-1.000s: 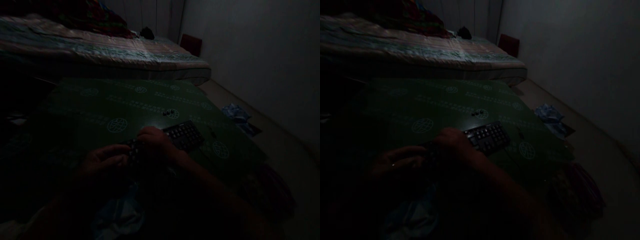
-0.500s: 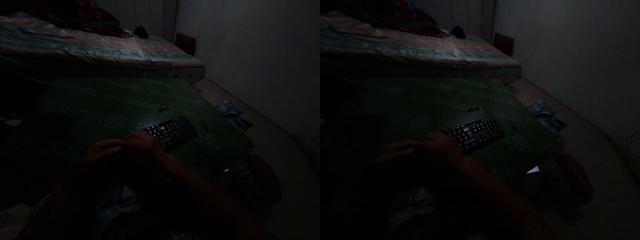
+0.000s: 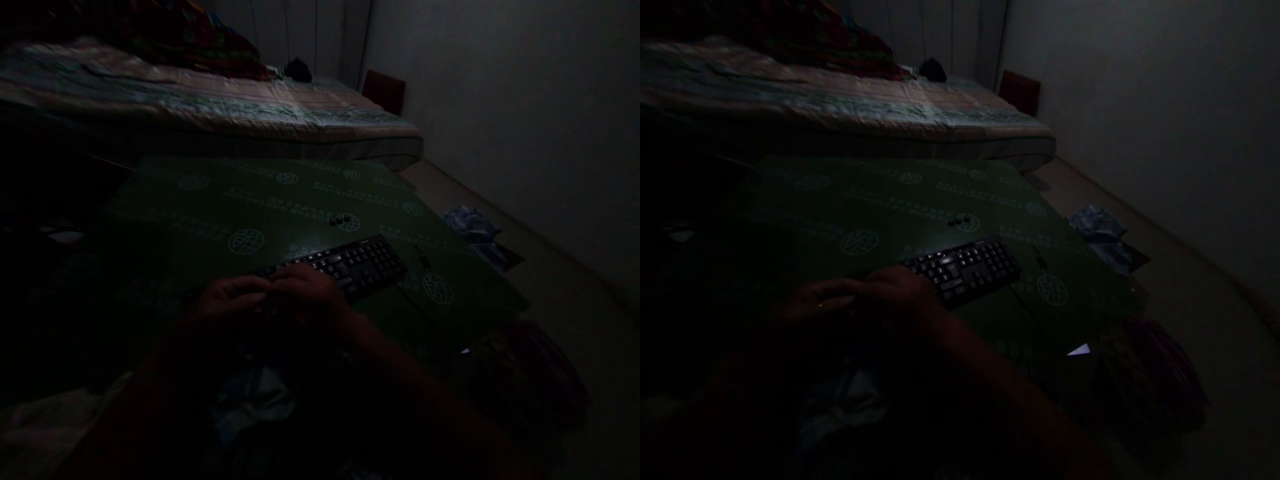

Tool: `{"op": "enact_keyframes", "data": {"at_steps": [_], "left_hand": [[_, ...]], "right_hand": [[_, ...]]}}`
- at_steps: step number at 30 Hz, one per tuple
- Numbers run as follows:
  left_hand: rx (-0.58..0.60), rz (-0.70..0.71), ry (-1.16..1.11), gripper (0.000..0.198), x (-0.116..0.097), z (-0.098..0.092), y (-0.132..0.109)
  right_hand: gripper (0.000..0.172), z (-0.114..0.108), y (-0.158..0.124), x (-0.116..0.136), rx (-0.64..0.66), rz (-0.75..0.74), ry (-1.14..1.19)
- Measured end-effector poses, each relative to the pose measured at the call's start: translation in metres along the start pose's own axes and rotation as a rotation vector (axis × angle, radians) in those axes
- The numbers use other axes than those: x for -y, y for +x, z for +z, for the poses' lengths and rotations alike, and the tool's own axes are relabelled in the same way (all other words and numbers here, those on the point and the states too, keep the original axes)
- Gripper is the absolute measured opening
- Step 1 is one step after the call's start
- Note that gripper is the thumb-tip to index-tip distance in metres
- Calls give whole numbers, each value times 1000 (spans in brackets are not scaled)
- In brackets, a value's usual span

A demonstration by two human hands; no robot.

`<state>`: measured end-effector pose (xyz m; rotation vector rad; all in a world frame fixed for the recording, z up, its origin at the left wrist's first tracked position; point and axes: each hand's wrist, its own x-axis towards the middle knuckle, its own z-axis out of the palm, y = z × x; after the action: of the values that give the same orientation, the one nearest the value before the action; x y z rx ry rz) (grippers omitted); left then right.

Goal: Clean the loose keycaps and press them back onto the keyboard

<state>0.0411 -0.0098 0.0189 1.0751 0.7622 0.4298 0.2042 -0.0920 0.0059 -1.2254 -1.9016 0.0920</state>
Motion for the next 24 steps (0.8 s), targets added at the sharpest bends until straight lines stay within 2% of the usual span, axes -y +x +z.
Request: {"op": "enact_keyframes", "data": {"at_steps": [2, 6, 9, 13, 18, 24], "left_hand": [[27, 3, -2, 30, 0, 1, 1], [-9, 18, -35, 27, -4, 7, -2], [-37, 15, -37, 27, -7, 7, -6], [-15, 45, -40, 27, -3, 2, -4], [11, 55, -19, 25, 4, -5, 0], [10, 68, -13, 24, 5, -6, -1]], "right_hand": [[18, -4, -6, -4, -33, -8, 19], [15, -20, -25, -19, -56, 27, -9], [14, -36, -43, -40, -64, 107, -43], [13, -57, -57, -71, -99, 181, -133], [13, -68, -47, -99, -40, 231, -219], [13, -66, -17, -114, 140, 303, -178]]}}
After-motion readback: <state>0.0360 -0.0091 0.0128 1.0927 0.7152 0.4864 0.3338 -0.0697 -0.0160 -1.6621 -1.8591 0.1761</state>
